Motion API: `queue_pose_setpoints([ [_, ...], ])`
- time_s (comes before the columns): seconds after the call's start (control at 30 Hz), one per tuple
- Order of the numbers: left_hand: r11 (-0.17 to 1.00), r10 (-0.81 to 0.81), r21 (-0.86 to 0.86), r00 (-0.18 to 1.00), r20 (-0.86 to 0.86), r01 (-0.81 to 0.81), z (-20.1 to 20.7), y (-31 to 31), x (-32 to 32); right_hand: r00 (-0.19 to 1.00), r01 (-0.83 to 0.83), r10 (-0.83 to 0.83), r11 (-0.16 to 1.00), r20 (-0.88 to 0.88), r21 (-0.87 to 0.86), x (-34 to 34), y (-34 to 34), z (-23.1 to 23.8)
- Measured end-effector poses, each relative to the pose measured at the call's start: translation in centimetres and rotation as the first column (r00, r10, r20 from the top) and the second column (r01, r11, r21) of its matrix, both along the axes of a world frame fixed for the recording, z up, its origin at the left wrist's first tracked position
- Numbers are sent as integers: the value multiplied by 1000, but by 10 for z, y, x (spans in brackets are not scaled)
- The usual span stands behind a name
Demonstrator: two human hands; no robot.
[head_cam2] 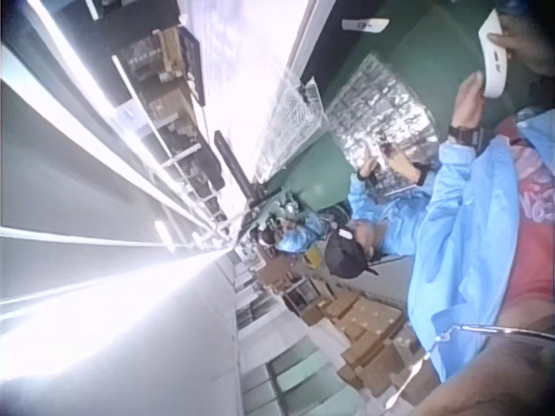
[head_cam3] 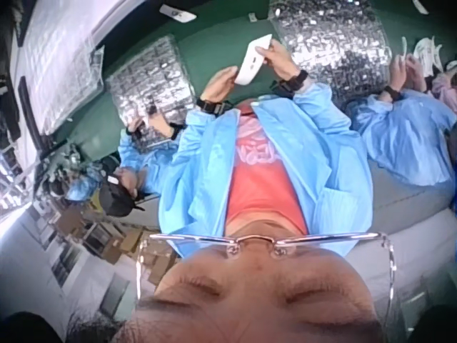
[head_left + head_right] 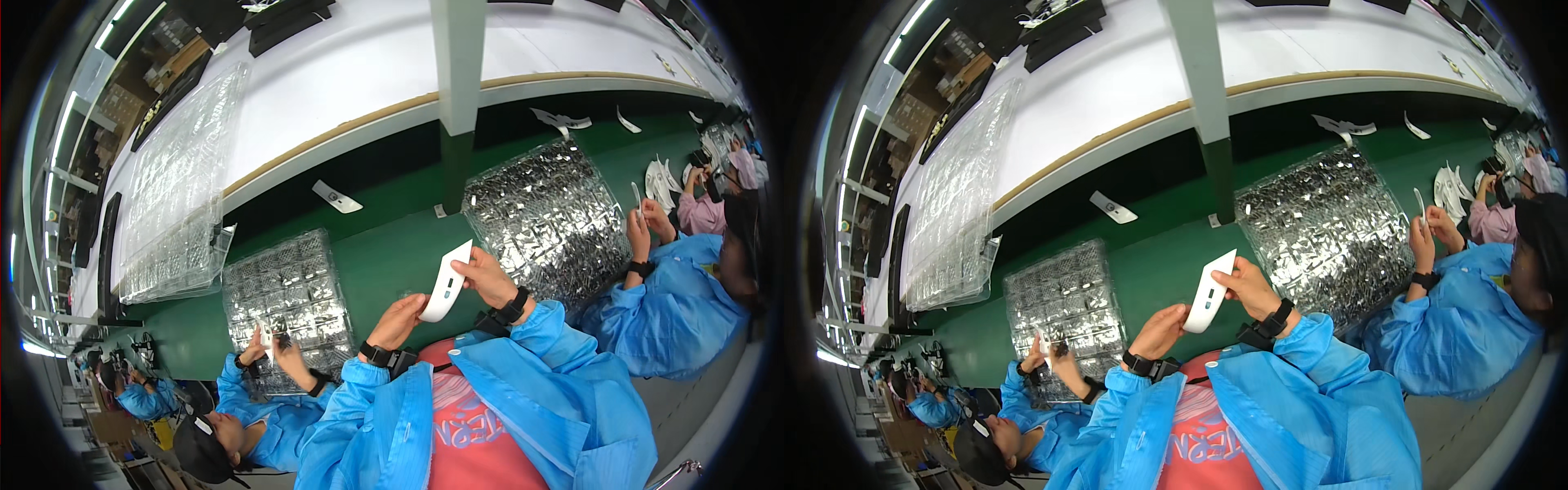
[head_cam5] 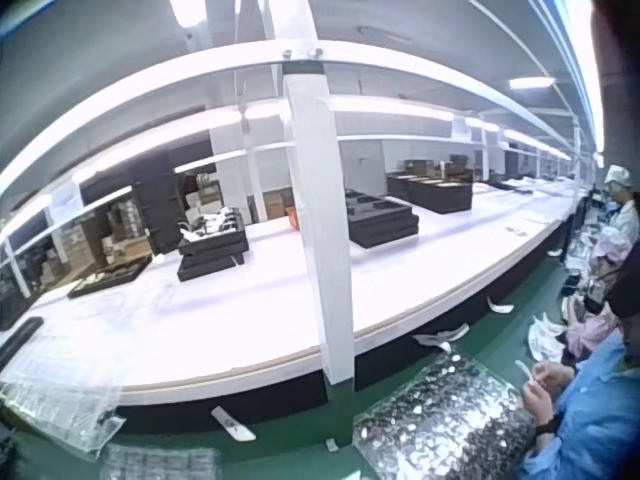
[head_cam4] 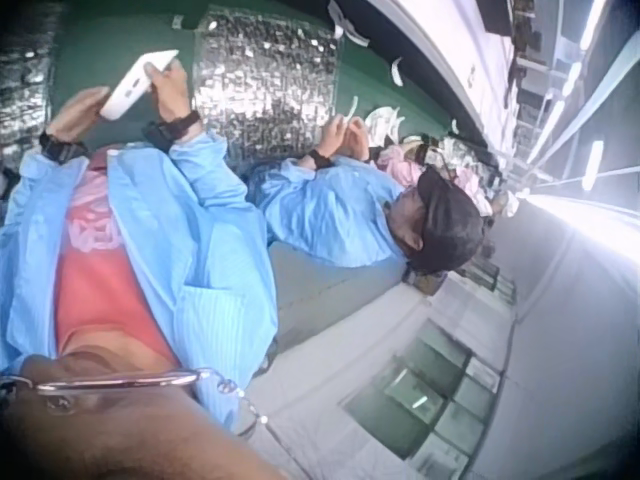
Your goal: Inspecting and sorting small white plastic housing components on an assembly line.
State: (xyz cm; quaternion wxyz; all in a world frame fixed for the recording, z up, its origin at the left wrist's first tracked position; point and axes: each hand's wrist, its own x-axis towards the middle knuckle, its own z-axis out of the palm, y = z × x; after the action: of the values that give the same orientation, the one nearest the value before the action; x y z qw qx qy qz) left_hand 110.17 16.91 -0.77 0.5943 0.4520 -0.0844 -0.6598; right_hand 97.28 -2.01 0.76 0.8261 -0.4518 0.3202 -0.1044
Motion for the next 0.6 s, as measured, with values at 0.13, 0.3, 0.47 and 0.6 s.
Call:
queue_pose_setpoints([
  [0.13,992,-102,-62,981,167,114,12,-14,-20,999,49,-49,999,-18,21,-22,3,1],
  [0.3,997,54,-60,955,290,-38,20,-26,-36,982,180,-175,982,-76,57,-46,10,8],
  [0.47,993,-108,-19,966,234,116,16,-30,-58,999,40,-39,999,-23,17,-58,16,-9],
  [0.6,997,-72,34,981,180,67,6,-31,-67,990,-5,0,1000,-140,-31,-88,-8,-12],
])
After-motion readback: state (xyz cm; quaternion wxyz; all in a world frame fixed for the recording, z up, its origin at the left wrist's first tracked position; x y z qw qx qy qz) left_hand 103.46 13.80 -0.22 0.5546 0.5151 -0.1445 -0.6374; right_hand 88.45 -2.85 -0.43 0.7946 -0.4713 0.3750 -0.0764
